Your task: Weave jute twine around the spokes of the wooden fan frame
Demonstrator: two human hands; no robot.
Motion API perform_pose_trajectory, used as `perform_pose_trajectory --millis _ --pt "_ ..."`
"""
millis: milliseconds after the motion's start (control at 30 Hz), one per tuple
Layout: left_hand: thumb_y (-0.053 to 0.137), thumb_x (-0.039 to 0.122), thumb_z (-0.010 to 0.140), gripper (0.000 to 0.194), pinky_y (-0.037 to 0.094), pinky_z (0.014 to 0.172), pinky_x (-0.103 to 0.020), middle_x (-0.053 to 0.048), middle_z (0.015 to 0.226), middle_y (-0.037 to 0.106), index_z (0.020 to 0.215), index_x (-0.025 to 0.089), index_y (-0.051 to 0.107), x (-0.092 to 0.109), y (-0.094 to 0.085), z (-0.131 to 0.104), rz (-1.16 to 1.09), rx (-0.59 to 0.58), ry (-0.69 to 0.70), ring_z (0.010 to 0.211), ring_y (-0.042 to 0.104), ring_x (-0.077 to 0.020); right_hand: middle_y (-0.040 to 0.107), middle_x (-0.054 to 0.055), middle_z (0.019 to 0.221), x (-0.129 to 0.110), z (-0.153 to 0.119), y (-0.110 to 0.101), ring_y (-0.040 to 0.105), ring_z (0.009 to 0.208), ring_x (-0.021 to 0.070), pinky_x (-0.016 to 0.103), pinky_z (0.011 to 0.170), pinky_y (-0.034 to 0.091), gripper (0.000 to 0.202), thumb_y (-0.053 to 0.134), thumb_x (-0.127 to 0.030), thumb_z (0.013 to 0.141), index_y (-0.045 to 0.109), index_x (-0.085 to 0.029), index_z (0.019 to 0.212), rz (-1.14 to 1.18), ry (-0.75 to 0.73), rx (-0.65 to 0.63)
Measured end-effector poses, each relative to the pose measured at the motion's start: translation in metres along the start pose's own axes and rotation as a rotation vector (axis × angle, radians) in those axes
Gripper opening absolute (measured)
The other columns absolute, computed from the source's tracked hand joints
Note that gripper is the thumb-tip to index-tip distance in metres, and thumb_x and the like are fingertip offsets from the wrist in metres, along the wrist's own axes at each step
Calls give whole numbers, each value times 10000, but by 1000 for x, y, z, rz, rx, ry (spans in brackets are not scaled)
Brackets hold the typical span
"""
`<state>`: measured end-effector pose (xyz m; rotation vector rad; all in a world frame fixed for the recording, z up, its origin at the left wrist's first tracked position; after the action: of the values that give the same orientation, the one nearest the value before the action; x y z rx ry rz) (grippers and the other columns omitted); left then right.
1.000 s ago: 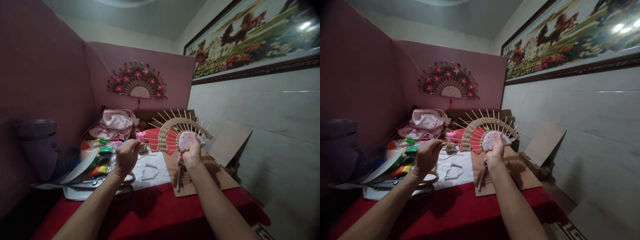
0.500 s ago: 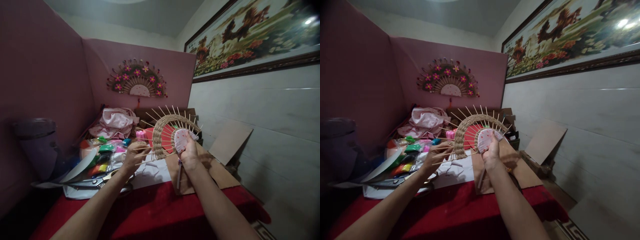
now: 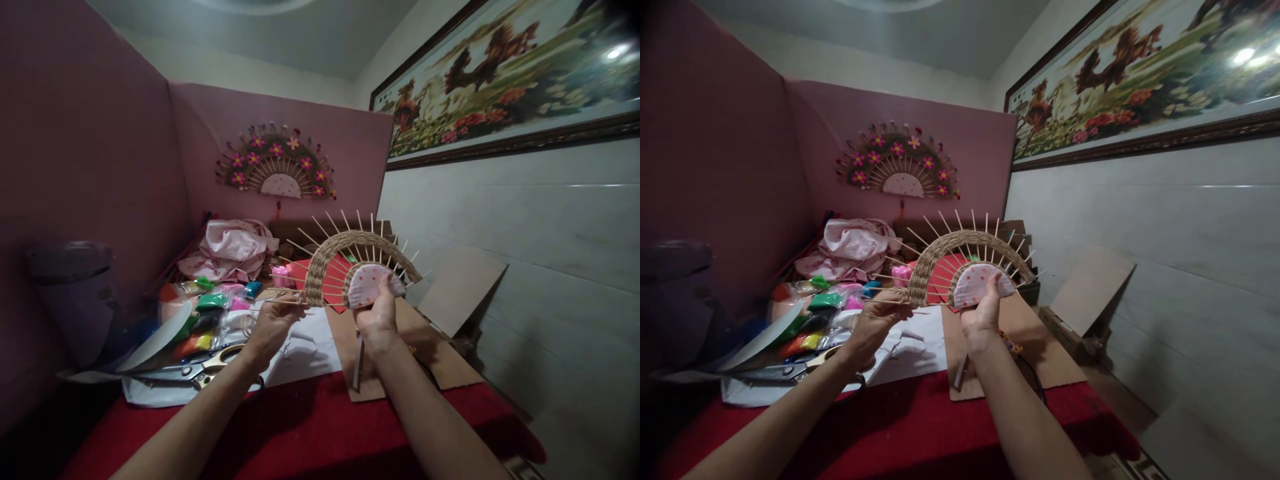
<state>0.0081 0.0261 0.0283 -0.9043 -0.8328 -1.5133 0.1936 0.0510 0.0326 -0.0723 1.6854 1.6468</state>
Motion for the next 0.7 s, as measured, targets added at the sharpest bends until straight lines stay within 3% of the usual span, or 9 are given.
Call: perform_pose_trajectory --millis 267,433,567,700 --pt "619 285 723 148 189 405 -190 15 519 548 748 141 642 -1 4 -6 -171 52 -63 423 319 -42 668 -40 755 1 2 -3 609 734 102 229 687 503 381 538 -571 729 581 -224 879 67 -3 89" --pt "548 396 785 375 134 377 -211 2 450 503 538 115 568 1 9 -7 -252 83 -38 372 269 -30 670 -24 774 -1 -2 1 613 747 115 254 699 505 364 506 -554 763 591 -214 861 96 34 99" --pt "591 414 746 387 127 359 -203 6 430 497 503 116 550 -1 11 -7 -298 113 -119 349 275 -24 669 -20 778 -2 -6 6 617 746 113 252 693 508 332 470 -514 805 591 -205 806 141 60 139" --pt "624 427 708 391 142 345 -189 -7 430 519 493 111 541 -4 12 -7 -316 96 -183 337 296 -23 671 -17 821 1 -3 4 613 780 117 259 723 499 353 506 -548 763 588 -207 805 94 32 97"
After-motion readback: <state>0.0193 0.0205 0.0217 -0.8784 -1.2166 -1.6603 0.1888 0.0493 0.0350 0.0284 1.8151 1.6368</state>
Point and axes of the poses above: each hand's wrist, its own z-axis towards the middle knuckle, its own y-axis out of the palm, x = y × z, the point moved 3 cm from there along z, towards the middle knuckle
